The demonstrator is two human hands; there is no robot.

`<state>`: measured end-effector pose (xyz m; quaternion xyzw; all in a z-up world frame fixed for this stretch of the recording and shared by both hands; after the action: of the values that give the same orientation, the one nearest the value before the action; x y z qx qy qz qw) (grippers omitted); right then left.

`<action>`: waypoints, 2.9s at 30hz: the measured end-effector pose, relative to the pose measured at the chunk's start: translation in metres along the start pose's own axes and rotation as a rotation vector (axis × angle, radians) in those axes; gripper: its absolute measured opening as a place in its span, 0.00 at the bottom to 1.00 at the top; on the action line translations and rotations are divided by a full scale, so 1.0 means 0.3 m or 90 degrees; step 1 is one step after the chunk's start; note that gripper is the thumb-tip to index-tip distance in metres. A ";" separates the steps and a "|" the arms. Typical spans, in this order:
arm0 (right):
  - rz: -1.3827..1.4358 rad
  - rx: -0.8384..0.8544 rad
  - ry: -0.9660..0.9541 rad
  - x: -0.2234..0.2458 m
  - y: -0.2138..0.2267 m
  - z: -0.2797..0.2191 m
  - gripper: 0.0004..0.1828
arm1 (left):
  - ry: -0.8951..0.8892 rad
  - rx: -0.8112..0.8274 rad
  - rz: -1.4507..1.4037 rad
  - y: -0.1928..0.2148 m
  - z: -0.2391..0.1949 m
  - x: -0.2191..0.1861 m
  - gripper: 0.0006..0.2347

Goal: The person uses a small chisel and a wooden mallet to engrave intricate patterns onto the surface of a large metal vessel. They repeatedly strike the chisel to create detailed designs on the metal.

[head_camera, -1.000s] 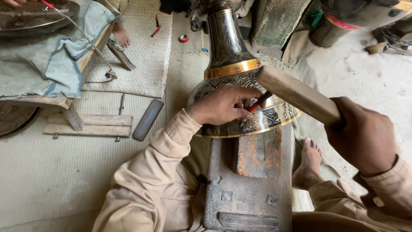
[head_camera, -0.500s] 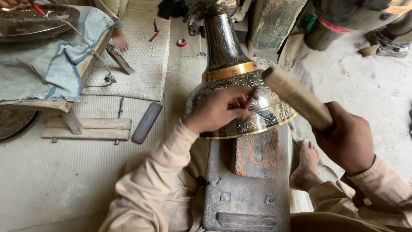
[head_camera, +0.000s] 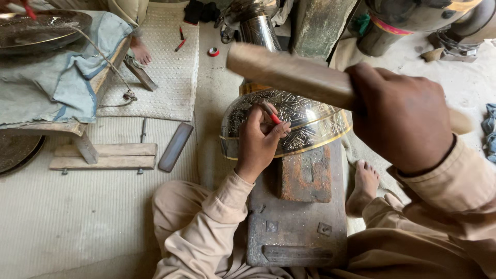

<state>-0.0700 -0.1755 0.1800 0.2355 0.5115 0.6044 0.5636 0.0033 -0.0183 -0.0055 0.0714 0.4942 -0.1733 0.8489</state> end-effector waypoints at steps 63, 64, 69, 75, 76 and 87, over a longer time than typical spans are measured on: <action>0.372 0.121 -0.284 -0.282 -0.423 -0.323 0.16 | -0.105 0.571 0.236 -0.190 0.262 -0.005 0.17; 0.430 0.078 -0.279 -0.275 -0.436 -0.333 0.15 | -0.022 0.611 0.230 -0.202 0.259 0.022 0.16; 0.475 0.091 -0.275 -0.284 -0.468 -0.349 0.17 | 0.013 0.537 0.309 -0.178 0.254 0.027 0.20; 0.318 0.143 -0.272 -0.311 -0.418 -0.331 0.15 | 0.022 0.426 0.246 -0.136 0.230 -0.002 0.21; 0.320 0.139 -0.275 -0.314 -0.411 -0.330 0.16 | 0.036 0.408 0.235 -0.130 0.227 -0.004 0.22; 0.472 0.034 -0.218 -0.329 -0.504 -0.390 0.19 | 0.024 0.558 0.254 -0.166 0.256 -0.020 0.17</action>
<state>-0.0791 -0.3316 0.0323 0.5156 0.3063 0.7054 0.3779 0.0448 -0.0858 0.0408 0.5190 0.3666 -0.1979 0.7464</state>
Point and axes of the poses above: each hand's wrist, its own z-axis towards the middle knuckle, its own y-axis out of the back of the hand, x = y × z, the point moved 6 cm from there along z, towards the middle knuckle, and after that the axes turned 8 degrees about x, right-handed, at the moved point
